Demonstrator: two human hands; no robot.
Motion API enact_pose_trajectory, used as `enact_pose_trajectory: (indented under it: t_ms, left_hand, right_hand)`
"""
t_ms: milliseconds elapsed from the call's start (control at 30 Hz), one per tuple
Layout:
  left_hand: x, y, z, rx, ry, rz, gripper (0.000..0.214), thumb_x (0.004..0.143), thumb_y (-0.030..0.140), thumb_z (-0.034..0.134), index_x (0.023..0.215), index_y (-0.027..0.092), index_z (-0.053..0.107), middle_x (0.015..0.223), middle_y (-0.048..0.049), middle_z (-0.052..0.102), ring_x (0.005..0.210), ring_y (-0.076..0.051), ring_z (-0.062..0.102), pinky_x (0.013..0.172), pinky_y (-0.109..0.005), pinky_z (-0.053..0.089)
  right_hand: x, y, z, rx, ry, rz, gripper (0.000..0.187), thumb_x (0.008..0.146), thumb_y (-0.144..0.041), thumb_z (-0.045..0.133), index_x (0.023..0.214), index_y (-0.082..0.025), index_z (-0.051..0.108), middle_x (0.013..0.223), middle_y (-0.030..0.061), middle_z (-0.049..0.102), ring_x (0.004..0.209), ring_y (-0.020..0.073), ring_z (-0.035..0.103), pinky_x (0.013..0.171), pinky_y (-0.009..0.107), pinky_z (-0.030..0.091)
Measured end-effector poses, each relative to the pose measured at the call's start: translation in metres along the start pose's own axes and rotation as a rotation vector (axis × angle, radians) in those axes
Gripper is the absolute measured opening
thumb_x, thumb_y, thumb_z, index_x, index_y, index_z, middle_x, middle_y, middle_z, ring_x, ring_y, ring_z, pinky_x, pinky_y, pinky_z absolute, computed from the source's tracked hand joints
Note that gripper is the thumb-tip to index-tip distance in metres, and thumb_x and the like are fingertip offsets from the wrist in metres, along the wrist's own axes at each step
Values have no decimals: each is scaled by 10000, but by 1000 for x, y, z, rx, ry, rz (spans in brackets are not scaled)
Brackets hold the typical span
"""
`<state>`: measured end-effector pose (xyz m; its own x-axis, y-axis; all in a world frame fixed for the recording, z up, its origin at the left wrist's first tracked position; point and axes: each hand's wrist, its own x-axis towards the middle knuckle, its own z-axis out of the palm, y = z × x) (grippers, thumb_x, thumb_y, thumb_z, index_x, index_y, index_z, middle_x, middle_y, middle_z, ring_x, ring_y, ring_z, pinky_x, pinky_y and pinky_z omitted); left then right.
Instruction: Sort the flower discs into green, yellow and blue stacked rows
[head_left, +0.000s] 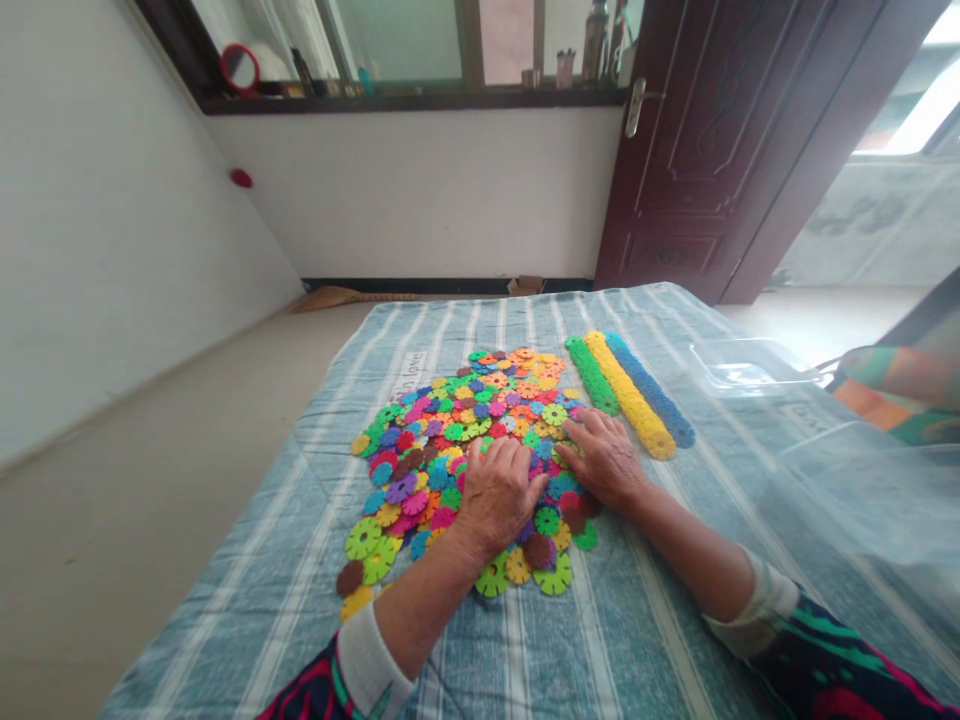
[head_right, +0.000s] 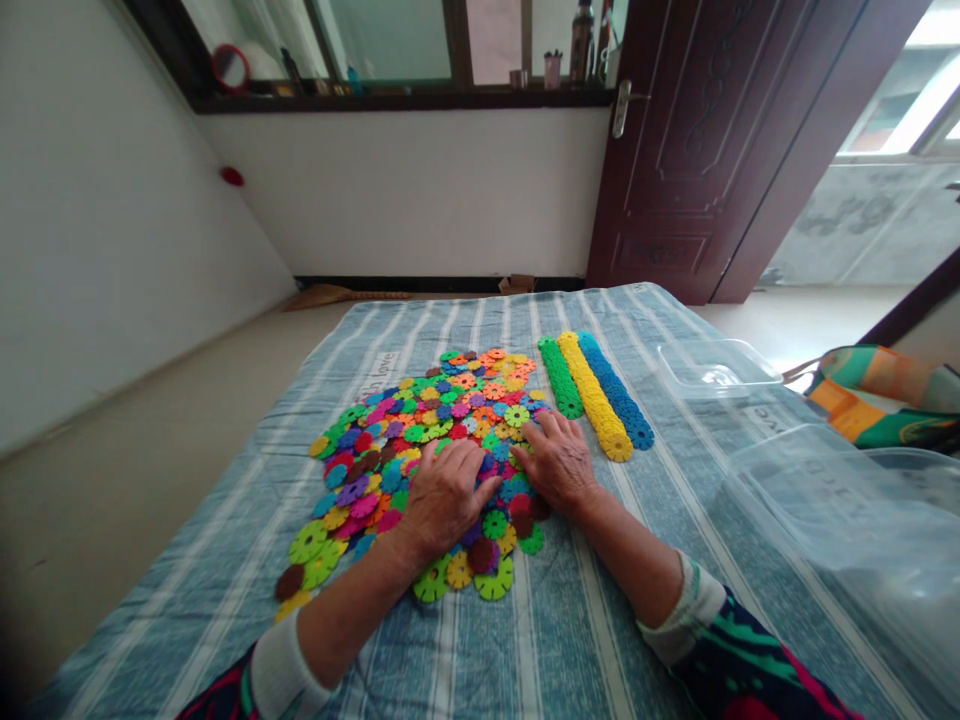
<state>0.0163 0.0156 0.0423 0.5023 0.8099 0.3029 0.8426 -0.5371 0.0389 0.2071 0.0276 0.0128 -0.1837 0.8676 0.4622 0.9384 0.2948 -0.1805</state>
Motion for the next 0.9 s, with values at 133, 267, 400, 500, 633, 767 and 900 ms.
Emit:
enact_pose_trajectory:
  t_ms: [133,267,400,500,633,767,900]
  left_hand:
    - [0,0,2,-14,8,3,269,924,393,585,1081,175,605,1200,-125,666,1179,-294,564,1035,-524,359]
    - [0,-1,3,-16,7,-7,257,927,383,578,1078,178,611,1196,-115,672,1182,-292,566,1036,-520,356]
    - [0,-2,2,-17,12,-19,234,942,359,552,1073,175,614,1192,-114,677,1163,-283,581,1028,-515,365]
    - [0,-3,2,-11,23,-26,213,941,334,554,1071,176,611,1196,-116,678,1160,-283,588,1034,-532,365]
    - [-1,-5,3,-17,53,-33,157,931,278,560,1038,179,617,1155,-115,693,1133,-284,609,1040,-566,378]
    - [4,-4,-10,-189,110,-12,149,916,212,531,984,169,656,1082,-113,722,1079,-280,648,1022,-571,435]
    - [5,4,-63,-760,129,-3,222,913,298,530,999,195,707,991,-75,759,935,-225,706,891,-426,577]
  right_hand:
    - [-1,-2,-2,16,-8,-44,249,937,-396,577,1091,-244,701,1283,143,577,1233,318,486,985,452,410]
    - [-1,-1,0,-2,-28,0,262,947,-403,559,1038,-204,703,1288,156,578,1232,316,493,998,446,412]
    - [0,0,1,8,-18,22,246,949,-393,559,1024,-202,695,1243,142,608,1198,302,519,992,432,422]
    - [0,0,2,21,-5,12,236,949,-394,557,1004,-209,693,1201,128,623,1167,293,534,979,423,429]
    - [0,1,3,51,14,13,218,948,-387,554,978,-217,689,1153,121,633,1129,283,545,964,421,433]
    - [-1,3,5,68,21,15,207,944,-375,557,973,-214,684,1133,121,636,1102,282,556,943,418,442]
    - [0,4,6,82,42,0,178,937,-361,567,960,-223,677,1095,104,639,1069,267,564,927,406,449]
